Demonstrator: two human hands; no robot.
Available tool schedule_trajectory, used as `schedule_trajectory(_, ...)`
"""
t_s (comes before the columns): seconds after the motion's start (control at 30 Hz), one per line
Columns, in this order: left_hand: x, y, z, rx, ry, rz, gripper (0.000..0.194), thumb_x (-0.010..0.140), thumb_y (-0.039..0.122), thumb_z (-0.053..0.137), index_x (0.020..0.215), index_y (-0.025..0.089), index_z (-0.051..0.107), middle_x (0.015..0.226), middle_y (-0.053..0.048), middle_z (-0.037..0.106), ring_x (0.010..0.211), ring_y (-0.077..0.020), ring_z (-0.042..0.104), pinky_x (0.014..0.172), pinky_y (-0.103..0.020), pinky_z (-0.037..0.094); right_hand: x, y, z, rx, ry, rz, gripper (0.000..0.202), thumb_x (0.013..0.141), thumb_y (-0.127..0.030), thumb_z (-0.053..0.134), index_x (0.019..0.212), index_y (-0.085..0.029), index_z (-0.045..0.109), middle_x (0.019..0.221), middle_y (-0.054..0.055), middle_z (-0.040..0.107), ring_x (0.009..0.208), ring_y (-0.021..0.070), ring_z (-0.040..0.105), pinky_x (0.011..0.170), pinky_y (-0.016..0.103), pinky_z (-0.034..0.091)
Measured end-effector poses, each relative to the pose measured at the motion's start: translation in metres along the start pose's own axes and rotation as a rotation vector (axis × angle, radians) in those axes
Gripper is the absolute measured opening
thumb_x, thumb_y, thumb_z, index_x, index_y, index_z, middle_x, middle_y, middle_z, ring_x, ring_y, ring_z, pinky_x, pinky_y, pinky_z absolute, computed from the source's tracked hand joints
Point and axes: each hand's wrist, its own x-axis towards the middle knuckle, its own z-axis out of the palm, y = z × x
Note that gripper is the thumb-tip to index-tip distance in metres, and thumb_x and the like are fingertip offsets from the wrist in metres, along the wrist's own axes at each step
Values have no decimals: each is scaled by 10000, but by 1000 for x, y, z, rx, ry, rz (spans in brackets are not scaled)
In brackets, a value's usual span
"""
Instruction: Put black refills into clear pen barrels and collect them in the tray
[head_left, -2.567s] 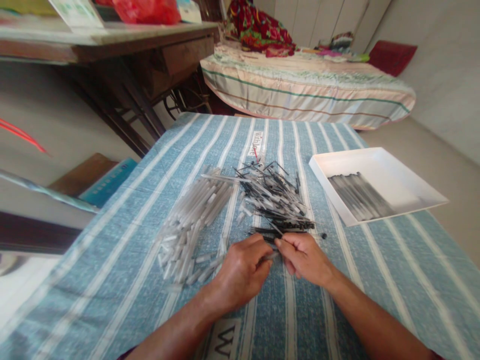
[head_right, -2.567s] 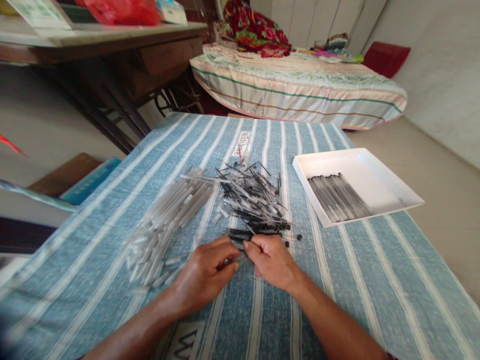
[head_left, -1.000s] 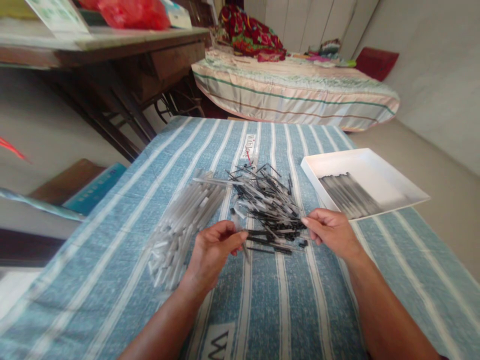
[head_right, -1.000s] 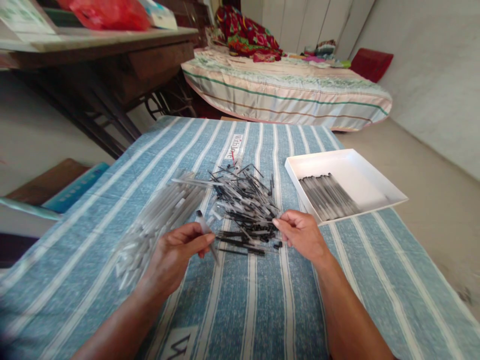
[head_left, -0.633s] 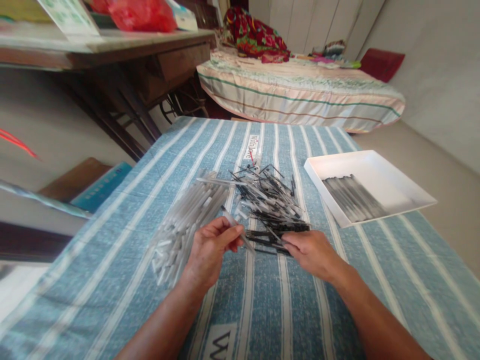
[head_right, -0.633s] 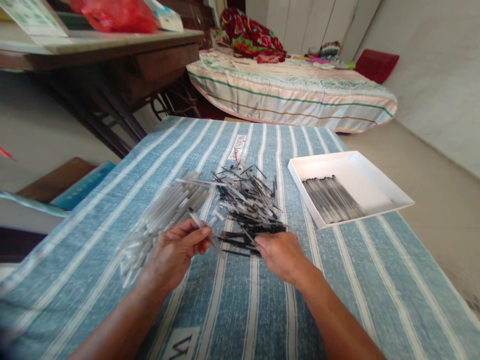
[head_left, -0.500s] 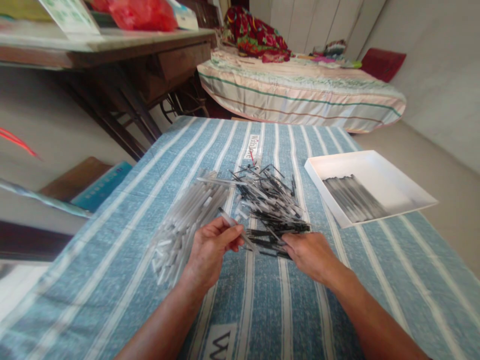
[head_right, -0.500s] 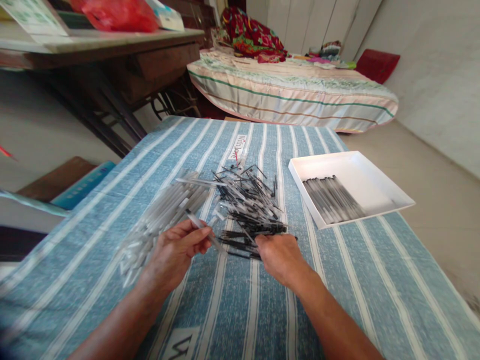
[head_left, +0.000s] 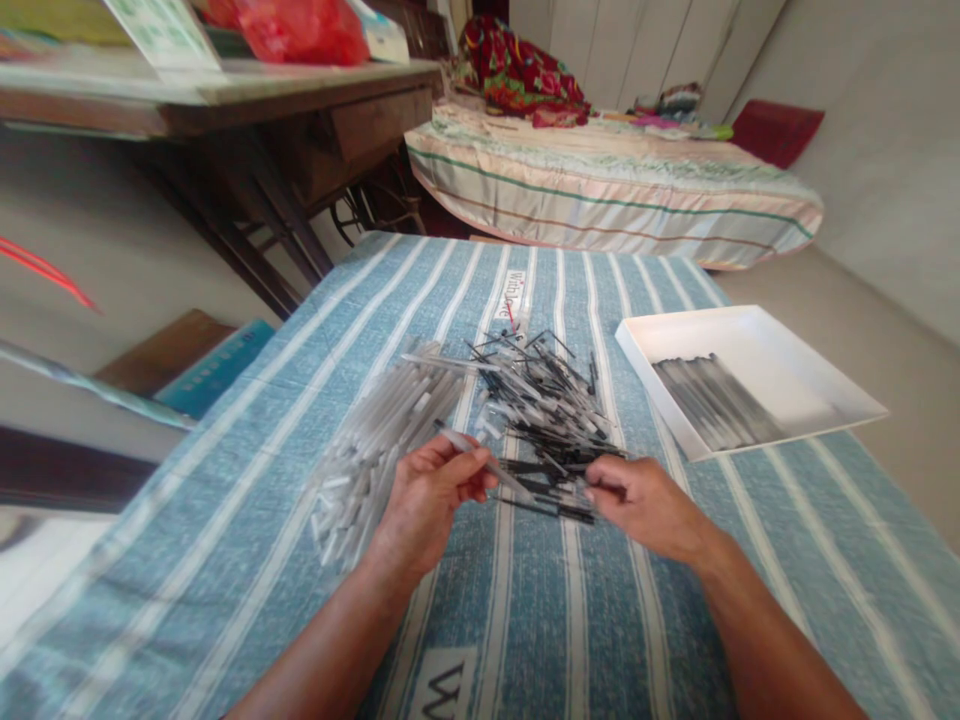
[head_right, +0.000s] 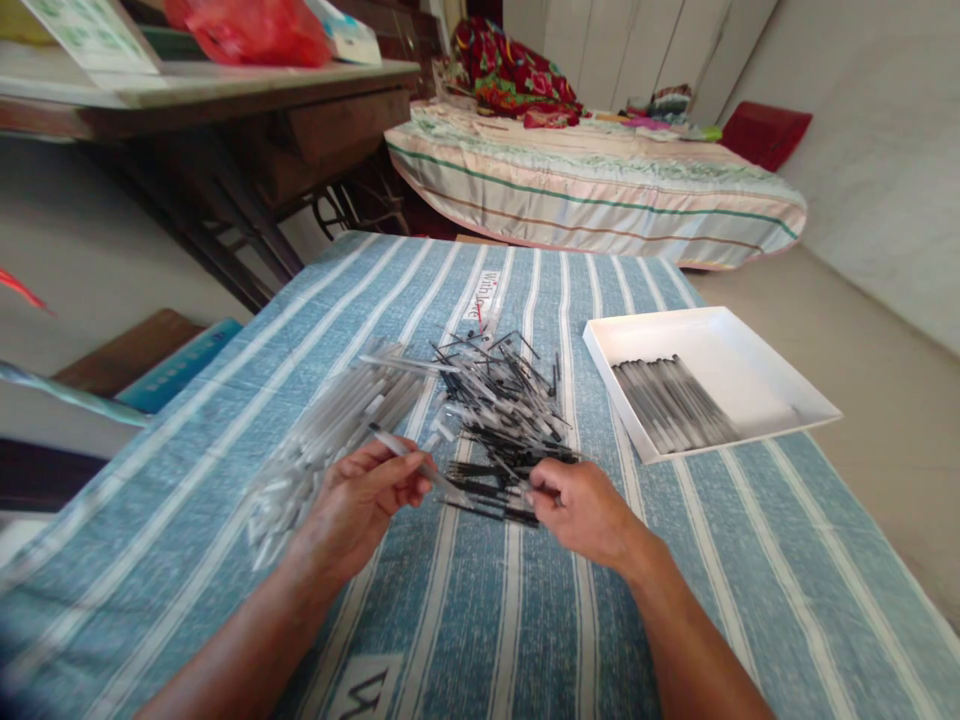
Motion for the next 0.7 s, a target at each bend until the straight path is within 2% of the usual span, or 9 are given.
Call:
schedule_trajectory(0.07,0,-1,-1,-1,-13,3,127,677,190,688,697,128,579,622,-7,647,499,-95,578,463,-184,409,-1,0,-1,72,52,-24,87,779,-197,519,697,-181,546,529,-52,469,485,90,426,470,194,314)
schedule_trajectory(0.3,0,-1,-1,-3,-35,5,112,679,182,687,678,133,585,622,-8,651,495,-95,574,459,-184,407,-1,-3,-8,106,286,-239,60,783,-184,582,730,-176,609,641,0,583,589,121,533,565,226,396)
schedule_trajectory(0.43,-2,-5,0,35,-104,-27,92,696,195,674,681,126,615,674,-32,676,473,-69,537,442,-169,381,1,-2,-7,85,370,-280,87,803,-176,567,737,-170,624,643,15,592,593,131,549,576,243,412)
schedule_trajectory(0.57,-4,-11,3,105,-193,-73,89,712,199,668,709,111,654,706,-52,688,452,-43,501,434,-153,362,1,-6,-1,188,395,-265,49,780,-176,608,737,-167,631,655,16,613,597,129,561,569,239,429)
schedule_trajectory(0.7,-5,-11,6,-14,-195,-72,97,691,194,692,688,124,626,709,-41,685,494,-69,551,444,-158,392,-1,-10,9,402,347,-178,34,741,-207,663,744,-175,650,638,2,622,556,121,568,521,227,448)
